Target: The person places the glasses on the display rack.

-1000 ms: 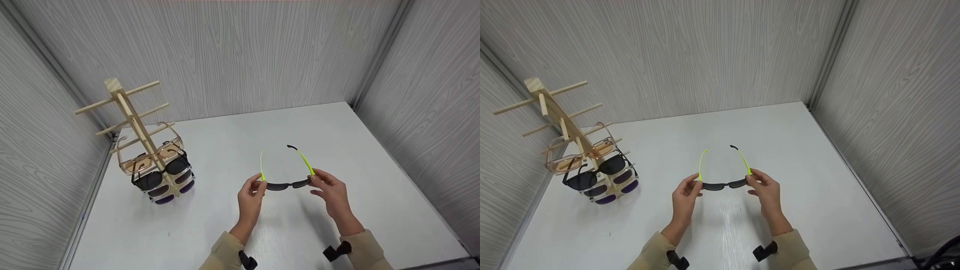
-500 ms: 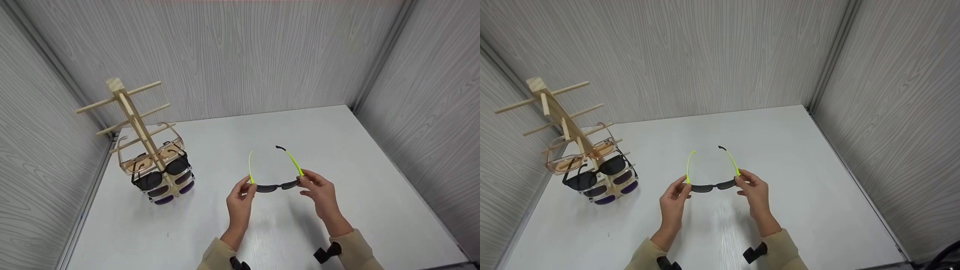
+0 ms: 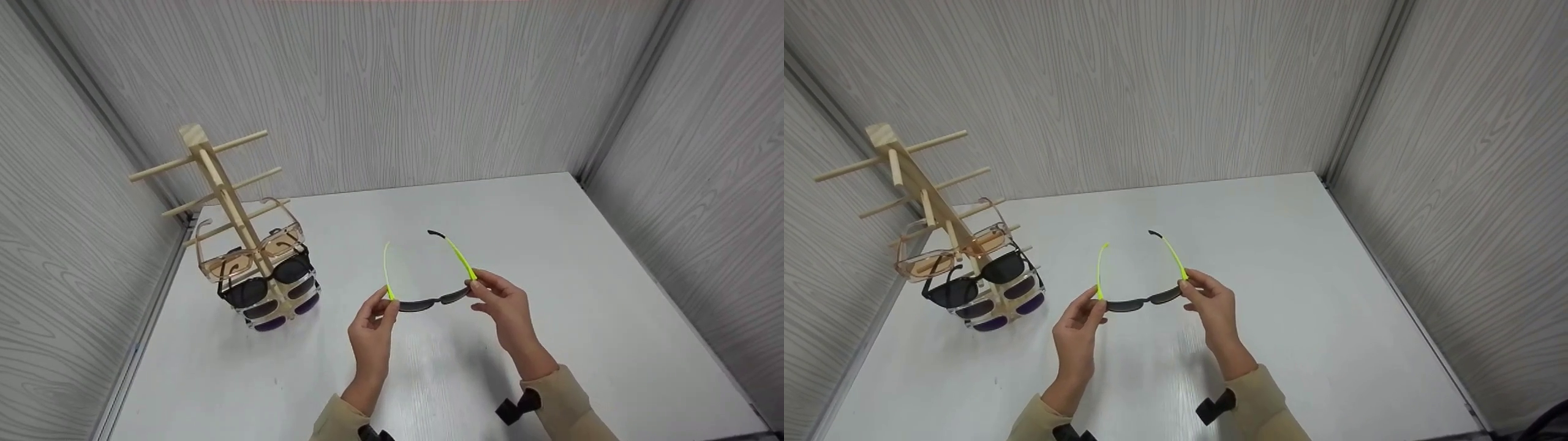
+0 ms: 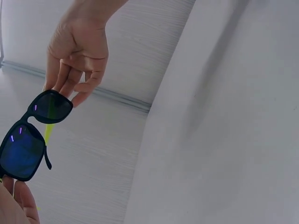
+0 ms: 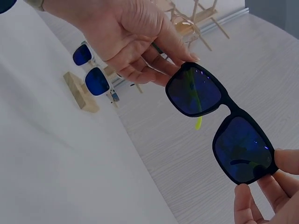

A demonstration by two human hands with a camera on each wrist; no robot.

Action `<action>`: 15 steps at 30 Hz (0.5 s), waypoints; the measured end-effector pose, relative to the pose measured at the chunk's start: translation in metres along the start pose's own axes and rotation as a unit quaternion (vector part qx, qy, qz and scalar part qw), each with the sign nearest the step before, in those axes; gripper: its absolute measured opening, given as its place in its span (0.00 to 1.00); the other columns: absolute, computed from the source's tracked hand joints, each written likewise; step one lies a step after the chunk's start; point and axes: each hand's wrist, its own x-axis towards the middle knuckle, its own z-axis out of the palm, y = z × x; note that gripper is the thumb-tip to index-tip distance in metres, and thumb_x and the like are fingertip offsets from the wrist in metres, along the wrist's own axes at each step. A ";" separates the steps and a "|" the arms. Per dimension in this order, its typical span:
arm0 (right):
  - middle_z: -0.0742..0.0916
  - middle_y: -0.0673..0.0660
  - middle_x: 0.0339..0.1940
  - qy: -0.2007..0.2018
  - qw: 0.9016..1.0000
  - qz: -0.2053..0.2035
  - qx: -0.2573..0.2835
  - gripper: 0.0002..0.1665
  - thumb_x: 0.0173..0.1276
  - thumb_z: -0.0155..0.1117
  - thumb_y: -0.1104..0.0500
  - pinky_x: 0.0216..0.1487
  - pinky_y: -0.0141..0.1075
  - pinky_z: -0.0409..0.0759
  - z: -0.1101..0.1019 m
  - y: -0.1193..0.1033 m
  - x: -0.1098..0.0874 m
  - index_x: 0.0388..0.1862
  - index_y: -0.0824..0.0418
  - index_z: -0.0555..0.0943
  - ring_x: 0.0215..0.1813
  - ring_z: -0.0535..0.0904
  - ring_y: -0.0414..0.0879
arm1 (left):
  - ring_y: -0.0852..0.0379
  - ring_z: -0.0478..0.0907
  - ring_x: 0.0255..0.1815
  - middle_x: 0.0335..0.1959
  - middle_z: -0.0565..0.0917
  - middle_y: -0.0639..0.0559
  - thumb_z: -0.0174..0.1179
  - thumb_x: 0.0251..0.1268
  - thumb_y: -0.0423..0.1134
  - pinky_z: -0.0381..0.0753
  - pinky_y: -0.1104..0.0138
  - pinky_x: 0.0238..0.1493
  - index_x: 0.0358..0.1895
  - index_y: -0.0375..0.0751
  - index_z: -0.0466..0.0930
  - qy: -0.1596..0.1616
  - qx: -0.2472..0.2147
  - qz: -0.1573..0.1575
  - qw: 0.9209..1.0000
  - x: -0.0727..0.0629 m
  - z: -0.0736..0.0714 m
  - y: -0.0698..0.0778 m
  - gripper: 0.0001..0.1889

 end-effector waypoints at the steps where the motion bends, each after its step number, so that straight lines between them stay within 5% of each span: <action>1: 0.85 0.61 0.42 -0.002 1.000 -0.001 0.001 0.22 0.59 0.68 0.60 0.39 0.40 0.81 0.003 -0.001 0.000 0.52 0.63 0.79 0.44 0.81 0.51 | 0.54 0.76 0.38 0.35 0.79 0.44 0.62 0.59 0.30 0.79 0.70 0.37 0.53 0.29 0.76 0.003 -0.002 0.001 1.000 0.000 -0.002 0.002 0.18; 15: 0.85 0.64 0.42 -0.037 0.999 -0.023 0.023 0.18 0.61 0.67 0.61 0.36 0.38 0.80 0.034 -0.012 -0.002 0.51 0.63 0.80 0.41 0.81 0.51 | 0.58 0.76 0.35 0.34 0.78 0.40 0.60 0.59 0.27 0.79 0.72 0.36 0.53 0.27 0.75 0.042 -0.020 0.022 0.999 0.002 -0.024 0.025 0.17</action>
